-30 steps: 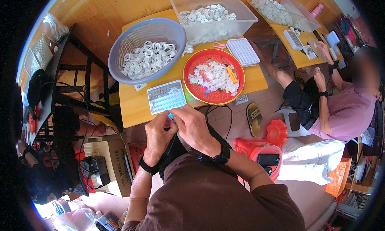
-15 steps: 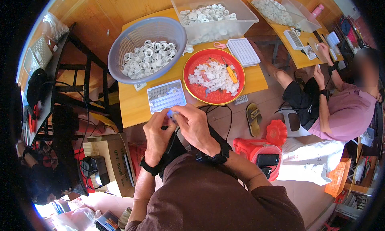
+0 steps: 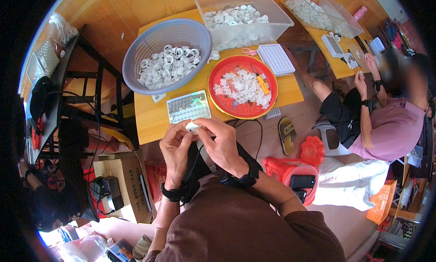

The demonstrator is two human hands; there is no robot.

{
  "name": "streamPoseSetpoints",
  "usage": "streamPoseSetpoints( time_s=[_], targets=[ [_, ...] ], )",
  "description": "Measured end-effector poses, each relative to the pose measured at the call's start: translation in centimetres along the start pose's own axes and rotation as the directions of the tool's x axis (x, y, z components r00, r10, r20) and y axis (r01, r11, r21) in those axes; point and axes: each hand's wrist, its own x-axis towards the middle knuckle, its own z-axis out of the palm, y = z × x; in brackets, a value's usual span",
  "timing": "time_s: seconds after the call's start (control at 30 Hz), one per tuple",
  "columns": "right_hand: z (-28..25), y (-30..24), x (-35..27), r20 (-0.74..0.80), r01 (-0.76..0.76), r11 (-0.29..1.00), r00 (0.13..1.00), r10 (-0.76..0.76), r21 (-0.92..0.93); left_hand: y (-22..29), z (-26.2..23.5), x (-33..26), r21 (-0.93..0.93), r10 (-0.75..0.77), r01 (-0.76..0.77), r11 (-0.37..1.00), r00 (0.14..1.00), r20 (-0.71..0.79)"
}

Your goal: Assembling small components into a circular frame.

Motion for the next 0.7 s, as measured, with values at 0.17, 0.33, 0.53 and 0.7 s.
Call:
streamPoseSetpoints(
  time_s=[0.17, 0.33, 0.53, 0.7],
  targets=[
    [0.09, -0.72, -0.10, 0.005, 0.049, 0.999, 0.999, -0.049, 0.013, 0.82, -0.21, -0.23, -0.269, -0.172, 0.167, 0.948, 0.985, 0.003],
    [0.52, -0.62, -0.34, 0.003, 0.059, 0.998, 0.998, -0.059, -0.005, 1.13, -0.40, -0.38, -0.376, -0.226, 0.205, 0.904, 0.974, -0.012],
    [0.75, -0.37, -0.26, 0.010, 0.047, 0.997, 0.999, -0.046, -0.055, 0.36, -0.37, 0.00, -0.398, -0.249, 0.218, 0.891, 0.968, -0.027],
    [0.68, -0.37, 0.36, 0.035, 0.013, 0.998, 0.999, -0.011, -0.065, 0.41, -0.67, -0.08, -0.418, -0.259, 0.210, 0.884, 0.964, -0.063]
  ],
)
